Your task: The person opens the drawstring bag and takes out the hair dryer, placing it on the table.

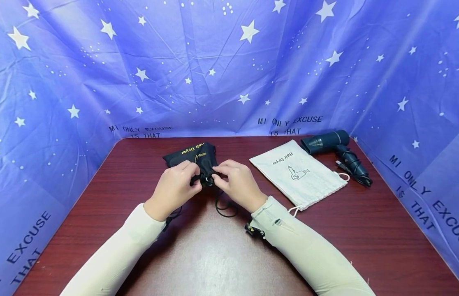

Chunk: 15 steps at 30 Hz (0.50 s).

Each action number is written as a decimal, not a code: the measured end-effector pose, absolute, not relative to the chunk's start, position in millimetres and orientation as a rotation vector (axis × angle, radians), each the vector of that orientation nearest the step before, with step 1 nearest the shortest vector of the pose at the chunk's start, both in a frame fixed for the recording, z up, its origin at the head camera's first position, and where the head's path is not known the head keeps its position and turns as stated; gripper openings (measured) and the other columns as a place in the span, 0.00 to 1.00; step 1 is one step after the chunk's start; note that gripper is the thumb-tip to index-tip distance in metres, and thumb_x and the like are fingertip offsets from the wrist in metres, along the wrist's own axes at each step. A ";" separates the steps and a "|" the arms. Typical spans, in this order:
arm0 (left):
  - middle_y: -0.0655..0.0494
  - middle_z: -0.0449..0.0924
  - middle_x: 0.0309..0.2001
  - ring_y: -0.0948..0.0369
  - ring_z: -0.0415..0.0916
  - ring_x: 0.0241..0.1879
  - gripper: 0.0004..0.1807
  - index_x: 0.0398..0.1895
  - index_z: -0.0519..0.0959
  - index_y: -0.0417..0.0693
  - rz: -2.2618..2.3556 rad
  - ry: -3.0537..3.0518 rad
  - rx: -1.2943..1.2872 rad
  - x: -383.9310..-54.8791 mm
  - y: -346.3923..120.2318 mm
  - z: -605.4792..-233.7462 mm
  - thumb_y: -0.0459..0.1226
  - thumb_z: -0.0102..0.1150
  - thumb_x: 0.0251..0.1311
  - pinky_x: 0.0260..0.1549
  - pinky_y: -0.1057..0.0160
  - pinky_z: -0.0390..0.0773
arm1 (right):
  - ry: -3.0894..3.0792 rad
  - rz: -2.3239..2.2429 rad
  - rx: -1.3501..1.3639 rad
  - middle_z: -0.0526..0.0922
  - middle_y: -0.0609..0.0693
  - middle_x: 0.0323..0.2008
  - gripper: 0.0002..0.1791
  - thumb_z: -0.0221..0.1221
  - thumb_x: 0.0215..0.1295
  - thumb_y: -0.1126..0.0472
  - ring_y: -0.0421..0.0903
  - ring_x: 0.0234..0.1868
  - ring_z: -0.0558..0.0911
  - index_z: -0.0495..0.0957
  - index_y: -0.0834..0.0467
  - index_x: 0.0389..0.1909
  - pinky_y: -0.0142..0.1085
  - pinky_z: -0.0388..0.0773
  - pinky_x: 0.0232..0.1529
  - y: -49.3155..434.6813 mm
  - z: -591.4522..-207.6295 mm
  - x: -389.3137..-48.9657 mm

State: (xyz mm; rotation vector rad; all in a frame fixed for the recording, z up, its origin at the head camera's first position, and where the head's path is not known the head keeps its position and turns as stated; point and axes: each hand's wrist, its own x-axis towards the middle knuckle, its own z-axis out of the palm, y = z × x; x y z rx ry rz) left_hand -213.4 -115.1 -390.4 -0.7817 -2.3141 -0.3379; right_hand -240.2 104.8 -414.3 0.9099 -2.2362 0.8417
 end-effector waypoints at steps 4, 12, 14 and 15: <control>0.56 0.75 0.25 0.58 0.77 0.22 0.09 0.28 0.76 0.47 -0.343 -2.317 -0.779 -213.3 -114.9 -389.7 0.32 0.69 0.48 0.23 0.57 0.79 | -2.238 0.836 0.905 0.89 0.46 0.40 0.12 0.69 0.62 0.61 0.38 0.38 0.85 0.90 0.58 0.45 0.35 0.83 0.38 104.9 -413.4 -239.5; 0.57 0.74 0.24 0.59 0.75 0.21 0.11 0.28 0.75 0.47 -0.340 -2.324 -0.769 -213.1 -115.1 -389.1 0.31 0.70 0.46 0.21 0.57 0.76 | -2.232 0.841 0.890 0.88 0.47 0.40 0.13 0.70 0.58 0.64 0.38 0.36 0.86 0.90 0.60 0.45 0.32 0.85 0.38 104.7 -412.7 -239.3; 0.58 0.73 0.24 0.59 0.74 0.20 0.12 0.28 0.74 0.47 -0.333 -2.330 -0.768 -212.8 -115.2 -388.9 0.31 0.69 0.46 0.20 0.58 0.75 | -2.231 0.844 0.889 0.88 0.47 0.39 0.13 0.70 0.58 0.64 0.38 0.36 0.86 0.90 0.59 0.45 0.31 0.85 0.38 104.6 -412.7 -239.2; 0.58 0.72 0.24 0.59 0.74 0.20 0.12 0.28 0.74 0.48 -0.330 -2.331 -0.768 -212.6 -115.2 -388.9 0.31 0.69 0.46 0.20 0.58 0.75 | -2.231 0.847 0.890 0.88 0.47 0.39 0.13 0.70 0.59 0.63 0.38 0.36 0.87 0.90 0.59 0.45 0.31 0.85 0.38 104.6 -412.7 -239.2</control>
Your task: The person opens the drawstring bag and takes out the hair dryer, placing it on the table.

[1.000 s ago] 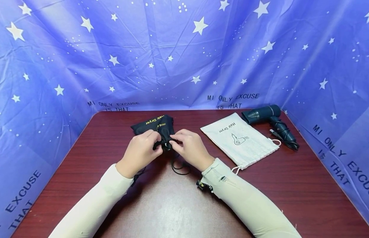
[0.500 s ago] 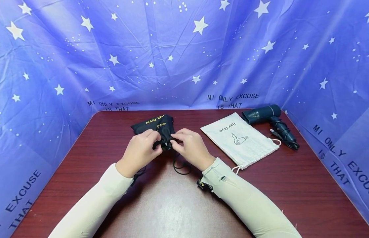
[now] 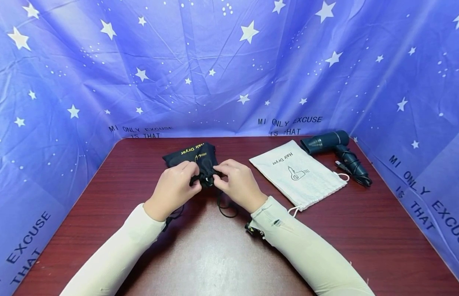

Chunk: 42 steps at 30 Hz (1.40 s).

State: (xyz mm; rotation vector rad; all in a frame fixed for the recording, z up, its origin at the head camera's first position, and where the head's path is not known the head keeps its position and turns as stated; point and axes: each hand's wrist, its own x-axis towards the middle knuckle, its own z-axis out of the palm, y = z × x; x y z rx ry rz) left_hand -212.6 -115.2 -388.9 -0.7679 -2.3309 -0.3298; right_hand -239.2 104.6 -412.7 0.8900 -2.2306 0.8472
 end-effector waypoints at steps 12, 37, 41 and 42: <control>0.59 0.68 0.22 0.60 0.69 0.17 0.14 0.26 0.70 0.49 -0.327 -2.320 -0.756 -213.1 -115.7 -390.4 0.30 0.67 0.45 0.17 0.59 0.70 | -2.186 0.808 0.889 0.88 0.47 0.38 0.11 0.71 0.58 0.61 0.39 0.35 0.88 0.90 0.59 0.42 0.32 0.85 0.38 106.4 -413.7 -239.5; 0.58 0.68 0.23 0.58 0.70 0.17 0.14 0.26 0.69 0.48 -0.316 -2.318 -0.755 -213.3 -117.0 -390.8 0.30 0.67 0.44 0.17 0.58 0.70 | -2.178 0.821 0.880 0.88 0.46 0.38 0.10 0.71 0.57 0.62 0.38 0.33 0.88 0.89 0.59 0.40 0.31 0.85 0.36 108.3 -413.9 -241.0; 0.58 0.68 0.23 0.58 0.70 0.17 0.14 0.26 0.69 0.48 -0.314 -2.324 -0.756 -212.6 -116.8 -389.6 0.30 0.67 0.44 0.17 0.58 0.70 | -2.182 0.820 0.876 0.88 0.46 0.37 0.10 0.71 0.57 0.62 0.38 0.33 0.88 0.89 0.58 0.40 0.31 0.85 0.36 108.9 -414.3 -241.6; 0.58 0.68 0.23 0.58 0.69 0.17 0.14 0.26 0.69 0.48 -0.314 -2.325 -0.758 -212.4 -116.7 -389.3 0.30 0.67 0.44 0.17 0.58 0.70 | -2.183 0.824 0.876 0.88 0.46 0.37 0.10 0.71 0.57 0.62 0.38 0.33 0.88 0.89 0.58 0.40 0.31 0.85 0.36 109.2 -414.3 -241.5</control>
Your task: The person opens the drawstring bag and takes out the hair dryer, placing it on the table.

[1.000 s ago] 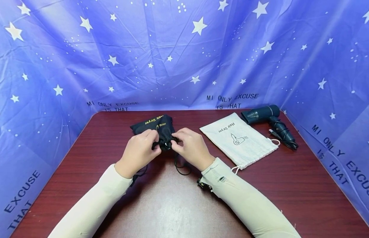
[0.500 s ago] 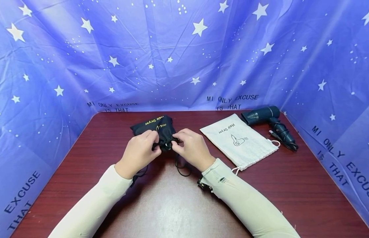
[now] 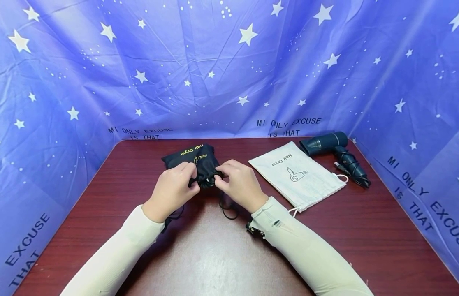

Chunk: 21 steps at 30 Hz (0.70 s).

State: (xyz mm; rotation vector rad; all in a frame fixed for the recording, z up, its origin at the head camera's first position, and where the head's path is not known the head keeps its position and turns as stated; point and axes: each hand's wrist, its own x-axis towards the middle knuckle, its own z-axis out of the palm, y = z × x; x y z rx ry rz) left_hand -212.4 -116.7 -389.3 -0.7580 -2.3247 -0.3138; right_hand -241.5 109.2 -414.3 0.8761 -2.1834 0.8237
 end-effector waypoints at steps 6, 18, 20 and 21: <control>0.58 0.67 0.23 0.59 0.68 0.17 0.15 0.26 0.69 0.48 -0.322 -2.330 -0.756 -211.8 -116.9 -388.5 0.30 0.67 0.43 0.17 0.58 0.69 | -2.187 0.835 0.871 0.87 0.46 0.37 0.10 0.71 0.56 0.63 0.38 0.33 0.88 0.89 0.59 0.39 0.30 0.84 0.35 110.1 -414.4 -241.6; 0.59 0.66 0.23 0.61 0.65 0.17 0.15 0.26 0.69 0.48 -0.338 -2.340 -0.760 -212.0 -118.2 -388.2 0.29 0.67 0.43 0.17 0.60 0.68 | -2.191 0.824 0.864 0.88 0.46 0.37 0.10 0.71 0.56 0.62 0.38 0.32 0.88 0.89 0.58 0.39 0.30 0.84 0.35 111.0 -412.6 -241.9; 0.59 0.66 0.23 0.62 0.64 0.17 0.15 0.26 0.69 0.49 -0.339 -2.350 -0.759 -212.1 -118.6 -388.3 0.29 0.67 0.43 0.17 0.60 0.67 | -2.189 0.823 0.867 0.88 0.46 0.37 0.10 0.71 0.56 0.62 0.38 0.32 0.88 0.89 0.58 0.39 0.30 0.84 0.34 110.9 -412.1 -242.0; 0.59 0.66 0.23 0.62 0.64 0.18 0.15 0.26 0.68 0.49 -0.337 -2.354 -0.758 -212.0 -118.7 -388.3 0.29 0.67 0.43 0.17 0.60 0.67 | -2.187 0.823 0.868 0.88 0.46 0.37 0.10 0.71 0.56 0.62 0.38 0.32 0.88 0.89 0.58 0.39 0.31 0.84 0.34 110.7 -412.2 -242.2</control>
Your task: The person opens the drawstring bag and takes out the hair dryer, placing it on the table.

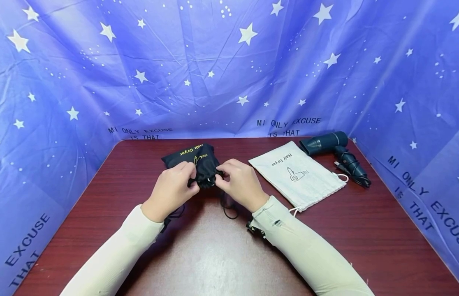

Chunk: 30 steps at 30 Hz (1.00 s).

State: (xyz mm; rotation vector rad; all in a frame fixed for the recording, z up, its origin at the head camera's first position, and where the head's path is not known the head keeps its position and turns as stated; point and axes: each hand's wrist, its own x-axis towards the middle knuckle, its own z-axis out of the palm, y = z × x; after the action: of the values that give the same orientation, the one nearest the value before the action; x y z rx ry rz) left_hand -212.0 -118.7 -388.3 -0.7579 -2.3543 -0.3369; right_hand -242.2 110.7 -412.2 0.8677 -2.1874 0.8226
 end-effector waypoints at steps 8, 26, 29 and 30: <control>0.59 0.66 0.22 0.61 0.65 0.17 0.15 0.26 0.69 0.49 -0.329 -2.357 -0.751 -211.1 -119.2 -387.2 0.30 0.67 0.43 0.17 0.60 0.68 | -2.176 0.828 0.864 0.88 0.46 0.36 0.09 0.71 0.55 0.63 0.39 0.32 0.88 0.89 0.58 0.39 0.31 0.84 0.33 110.1 -412.2 -242.6; 0.59 0.65 0.23 0.61 0.66 0.17 0.15 0.26 0.68 0.49 -0.321 -2.387 -0.752 -210.6 -120.6 -385.8 0.30 0.67 0.44 0.17 0.60 0.68 | -2.191 0.819 0.853 0.88 0.46 0.36 0.10 0.71 0.55 0.63 0.38 0.32 0.87 0.89 0.58 0.39 0.32 0.84 0.34 111.5 -412.4 -242.7; 0.59 0.65 0.23 0.61 0.66 0.17 0.15 0.25 0.68 0.49 -0.319 -2.390 -0.748 -210.3 -121.1 -385.7 0.29 0.66 0.43 0.17 0.60 0.68 | -2.186 0.816 0.853 0.88 0.46 0.37 0.10 0.72 0.54 0.64 0.38 0.32 0.87 0.89 0.58 0.38 0.32 0.84 0.34 111.8 -412.0 -242.5; 0.59 0.65 0.23 0.61 0.66 0.17 0.15 0.25 0.68 0.49 -0.319 -2.389 -0.747 -210.0 -121.1 -385.4 0.29 0.66 0.43 0.17 0.60 0.68 | -2.185 0.817 0.852 0.88 0.46 0.37 0.10 0.72 0.53 0.64 0.38 0.32 0.87 0.89 0.58 0.38 0.32 0.84 0.34 112.0 -412.0 -242.5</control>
State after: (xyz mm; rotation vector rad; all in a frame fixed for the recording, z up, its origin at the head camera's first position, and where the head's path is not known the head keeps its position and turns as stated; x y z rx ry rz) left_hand -210.0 -121.1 -385.4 -0.7472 -2.3893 -0.3195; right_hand -242.5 112.0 -412.0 0.8523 -2.1850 0.8167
